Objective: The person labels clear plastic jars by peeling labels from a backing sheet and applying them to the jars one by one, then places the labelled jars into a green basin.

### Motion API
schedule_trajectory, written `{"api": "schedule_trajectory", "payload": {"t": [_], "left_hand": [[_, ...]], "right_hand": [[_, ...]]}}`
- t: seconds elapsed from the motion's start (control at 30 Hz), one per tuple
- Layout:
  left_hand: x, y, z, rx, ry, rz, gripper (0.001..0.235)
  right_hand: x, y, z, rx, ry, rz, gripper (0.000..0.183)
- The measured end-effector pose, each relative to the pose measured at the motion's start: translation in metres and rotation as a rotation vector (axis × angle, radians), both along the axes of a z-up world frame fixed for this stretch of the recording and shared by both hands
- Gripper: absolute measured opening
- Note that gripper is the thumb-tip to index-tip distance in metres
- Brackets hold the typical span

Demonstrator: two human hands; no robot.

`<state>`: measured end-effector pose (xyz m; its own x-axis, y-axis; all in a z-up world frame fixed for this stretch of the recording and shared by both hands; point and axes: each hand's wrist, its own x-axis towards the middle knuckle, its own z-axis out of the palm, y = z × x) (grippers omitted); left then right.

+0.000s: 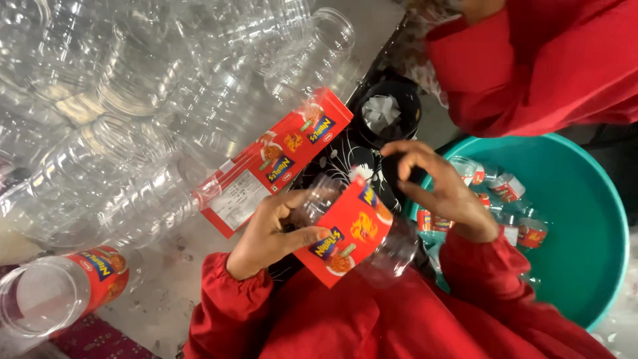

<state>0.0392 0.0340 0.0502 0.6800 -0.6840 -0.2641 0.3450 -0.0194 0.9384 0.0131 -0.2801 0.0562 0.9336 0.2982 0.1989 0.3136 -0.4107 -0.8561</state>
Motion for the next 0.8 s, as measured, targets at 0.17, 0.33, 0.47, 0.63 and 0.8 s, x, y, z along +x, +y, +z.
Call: {"api": "schedule_trajectory", "payload": {"t": [0.17,0.33,0.47,0.63,0.8], "left_hand": [[-0.011,-0.017,0.001,-0.181,0.071,0.200,0.061],[-0.020,-0.034,0.002,-0.290,0.086,0.342,0.057],[-0.022,-0.034,0.006,-0.410,0.039,0.416,0.039],[-0.030,-0.036,0.006,-0.384,-0.027,0.487,0.035],[-0.033,-0.041,0.009,-0.446,0.073,0.609,0.028]], "right_hand": [[-0.042,-0.004,-0.045,0.268,0.164,0.125,0.037],[-0.068,0.017,-0.079,0.716,0.415,-0.307,0.041],[-0.055,0.007,-0.097,-0.077,-0.336,-0.087,0.043],[-0.086,0.005,-0.147,-0.329,-0.149,-0.541,0.042],[-0.091,0.023,-0.139,-0.278,-0.608,-0.478,0.046]]}}
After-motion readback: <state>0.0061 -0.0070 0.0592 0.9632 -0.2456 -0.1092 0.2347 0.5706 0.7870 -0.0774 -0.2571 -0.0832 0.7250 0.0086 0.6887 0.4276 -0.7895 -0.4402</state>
